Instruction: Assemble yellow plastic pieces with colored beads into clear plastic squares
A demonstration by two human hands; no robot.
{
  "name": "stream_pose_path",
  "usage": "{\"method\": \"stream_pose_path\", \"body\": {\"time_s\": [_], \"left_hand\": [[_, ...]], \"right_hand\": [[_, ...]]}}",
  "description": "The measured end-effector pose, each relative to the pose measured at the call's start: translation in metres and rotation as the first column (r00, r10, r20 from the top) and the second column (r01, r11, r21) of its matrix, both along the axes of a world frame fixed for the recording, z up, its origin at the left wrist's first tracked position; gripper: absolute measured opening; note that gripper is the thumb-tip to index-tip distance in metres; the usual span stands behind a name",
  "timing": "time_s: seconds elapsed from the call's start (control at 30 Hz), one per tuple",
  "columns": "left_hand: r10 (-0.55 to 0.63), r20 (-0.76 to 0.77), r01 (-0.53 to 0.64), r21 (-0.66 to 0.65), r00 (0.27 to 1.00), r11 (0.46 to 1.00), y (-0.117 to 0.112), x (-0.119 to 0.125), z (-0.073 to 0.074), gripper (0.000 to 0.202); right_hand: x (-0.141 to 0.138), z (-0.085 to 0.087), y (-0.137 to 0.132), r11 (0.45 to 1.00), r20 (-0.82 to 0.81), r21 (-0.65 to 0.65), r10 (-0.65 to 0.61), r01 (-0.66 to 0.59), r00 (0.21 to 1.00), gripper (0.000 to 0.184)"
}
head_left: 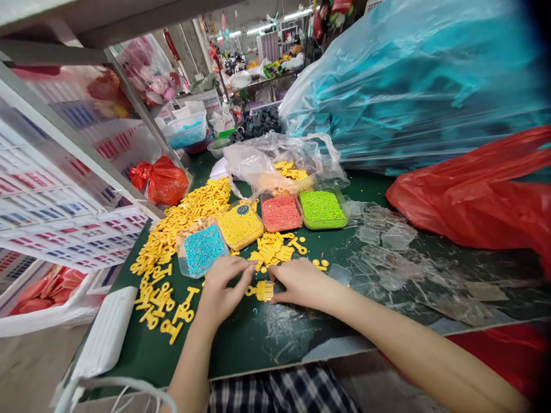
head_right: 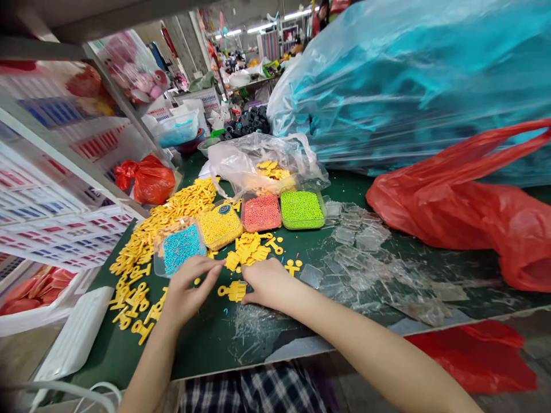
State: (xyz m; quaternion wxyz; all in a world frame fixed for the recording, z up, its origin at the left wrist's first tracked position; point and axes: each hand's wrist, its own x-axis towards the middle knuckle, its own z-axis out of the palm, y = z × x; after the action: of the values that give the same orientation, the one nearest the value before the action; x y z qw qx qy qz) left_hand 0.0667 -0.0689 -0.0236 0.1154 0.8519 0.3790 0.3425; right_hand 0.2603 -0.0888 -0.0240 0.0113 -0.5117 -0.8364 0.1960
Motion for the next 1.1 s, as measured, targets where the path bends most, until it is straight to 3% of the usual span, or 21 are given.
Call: {"method": "stream_pose_path", "body": {"time_s": [0.1,0.23,0.37,0.53,0.67,0.83,0.97,1.1], "left_hand": [[0.059,-0.115,-0.053,0.058,0.992,0.997,0.027,-0.002,0.025,0.024],[-0.007,-0.388,0.012,0.012,0.921,1.0,0.08,0.002,0.045,0.026],[-0.103,-0.622,0.067,-0.081,0.776,0.994,0.119,0.012,0.039,0.021],[-0.263,-0.679,0.096,-0.273,0.685,0.957,0.14,0.019,0.027,0.017],[-0.309,-0.655,0.088,-0.347,0.69,0.934,0.147,0.021,0.021,0.015],[-0.291,-0.64,0.081,-0.337,0.711,0.938,0.144,0.024,0.017,0.014],[-0.14,-0.579,0.017,-0.212,0.803,0.977,0.128,0.02,0.026,0.018],[0.04,-0.369,-0.071,-0.071,0.929,0.995,0.084,0.015,0.036,0.026]], "right_hand": [[0.0,-0.002,0.001,1.0,-0.009,-0.013,-0.014,0.014,1.0,0.038],[-0.001,0.002,0.001,0.999,-0.015,-0.034,-0.026,0.026,1.0,0.037],[-0.001,0.004,0.001,0.997,-0.028,-0.064,-0.033,0.032,0.999,0.037],[0.001,0.006,0.003,0.997,-0.044,-0.074,-0.014,0.011,0.999,0.038],[0.003,0.008,0.004,0.997,-0.04,-0.08,0.002,-0.005,0.999,0.039],[0.003,0.005,0.004,0.999,-0.053,-0.047,0.012,-0.015,0.999,0.039],[0.004,0.005,0.004,0.998,-0.036,-0.053,0.019,-0.021,0.999,0.039],[0.004,0.007,0.003,0.998,-0.029,-0.063,0.022,-0.024,0.999,0.038]]}}
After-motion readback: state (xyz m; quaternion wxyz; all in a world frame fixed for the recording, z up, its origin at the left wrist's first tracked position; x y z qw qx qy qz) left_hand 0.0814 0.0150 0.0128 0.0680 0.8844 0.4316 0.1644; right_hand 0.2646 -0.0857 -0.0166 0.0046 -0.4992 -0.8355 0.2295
